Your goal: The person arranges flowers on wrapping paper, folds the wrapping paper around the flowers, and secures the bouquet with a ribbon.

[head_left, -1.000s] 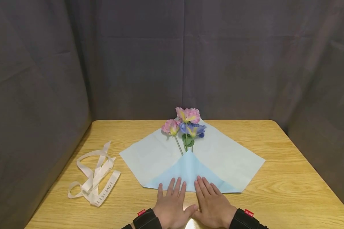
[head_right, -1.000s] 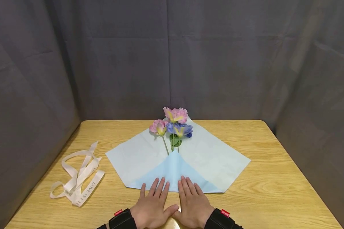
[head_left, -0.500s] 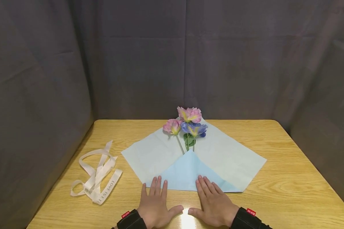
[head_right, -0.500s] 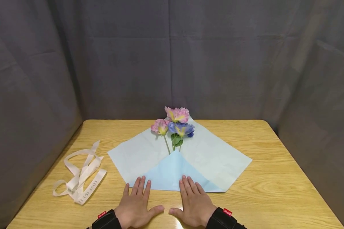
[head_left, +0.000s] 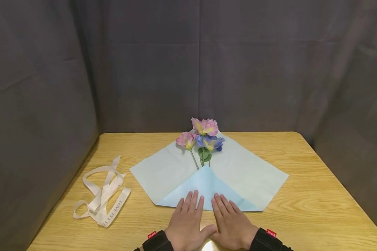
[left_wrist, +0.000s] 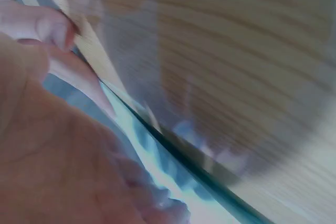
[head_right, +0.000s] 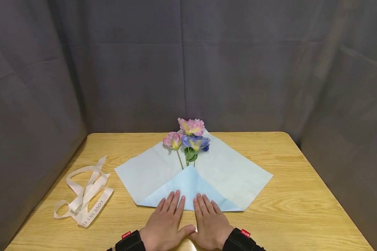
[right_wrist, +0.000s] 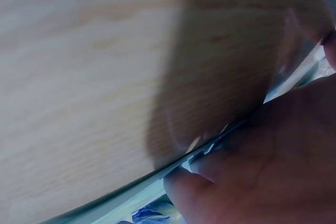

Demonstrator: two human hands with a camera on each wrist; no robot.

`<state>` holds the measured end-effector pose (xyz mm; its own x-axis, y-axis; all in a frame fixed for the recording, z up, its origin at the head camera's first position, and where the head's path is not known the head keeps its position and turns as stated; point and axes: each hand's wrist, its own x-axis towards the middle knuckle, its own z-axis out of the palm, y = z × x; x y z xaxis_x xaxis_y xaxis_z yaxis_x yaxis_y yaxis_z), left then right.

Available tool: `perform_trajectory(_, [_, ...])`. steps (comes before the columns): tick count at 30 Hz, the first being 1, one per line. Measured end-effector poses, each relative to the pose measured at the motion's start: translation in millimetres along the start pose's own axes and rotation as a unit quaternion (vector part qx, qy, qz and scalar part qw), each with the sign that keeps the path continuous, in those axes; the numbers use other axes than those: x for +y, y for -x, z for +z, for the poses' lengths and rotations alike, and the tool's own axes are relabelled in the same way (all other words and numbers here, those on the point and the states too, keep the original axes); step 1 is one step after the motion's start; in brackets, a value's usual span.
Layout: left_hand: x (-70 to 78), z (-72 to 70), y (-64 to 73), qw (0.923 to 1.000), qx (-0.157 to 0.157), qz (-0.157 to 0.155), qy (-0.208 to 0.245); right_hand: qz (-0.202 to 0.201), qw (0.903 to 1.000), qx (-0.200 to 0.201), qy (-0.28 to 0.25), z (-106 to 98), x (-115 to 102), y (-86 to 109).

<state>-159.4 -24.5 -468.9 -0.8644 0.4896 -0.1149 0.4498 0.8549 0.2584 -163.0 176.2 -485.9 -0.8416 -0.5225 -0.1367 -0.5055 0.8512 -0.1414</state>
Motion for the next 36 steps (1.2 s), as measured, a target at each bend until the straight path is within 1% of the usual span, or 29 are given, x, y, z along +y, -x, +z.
perform_trajectory(2, [5.8,-1.3,-3.4,0.9997,-0.026,0.003,0.001,-0.004,1.0,-0.004,0.007,-0.7,-0.3,0.1])
perform_trajectory(5, [9.0,-1.1,-6.5,0.9984,-0.054,-0.011,0.011,-0.006,0.9998,-0.004,0.016,-0.8,0.0,0.8])
perform_trajectory(8, [6.5,0.7,-7.7,0.9971,-0.07,-0.022,0.019,-0.004,0.9997,-0.01,0.021,-0.7,0.5,1.2])
perform_trajectory(11, [3.7,2.6,-7.9,0.9965,-0.078,-0.021,0.021,-0.005,0.9998,-0.013,0.018,-0.1,0.8,0.7])
perform_trajectory(15, [3.5,1.9,-5.3,0.997,-0.074,-0.023,0.01,-0.012,0.9993,0.004,0.034,2.9,1.7,-0.2])
perform_trajectory(19, [2.7,-1.4,-1.2,0.9968,-0.072,-0.033,-0.009,-0.015,0.9988,0.018,0.043,4.7,3.3,0.2])
perform_trajectory(22, [-1.5,-2.7,1.5,0.9965,-0.073,-0.04,-0.009,-0.011,0.9995,0.014,0.028,4.5,4.5,0.2])
perform_trajectory(25, [-8.3,-4.4,4.8,0.9964,-0.074,-0.042,-0.004,0.002,1.0,0.0,0.004,3.8,4.9,-1.2])
perform_trajectory(28, [-14.8,-7.9,9.1,0.996,-0.072,-0.052,0.004,0.015,0.9997,-0.008,-0.017,2.6,4.2,-2.5])
perform_trajectory(33, [-23.1,-11.9,16.2,0.9959,-0.05,-0.076,0.001,0.016,0.9997,-0.006,-0.019,2.3,4.0,-2.2])
perform_trajectory(36, [-29.0,-7.5,18.4,0.9961,-0.037,-0.08,-0.008,0.013,0.9997,-0.004,-0.022,3.2,4.3,-1.8])
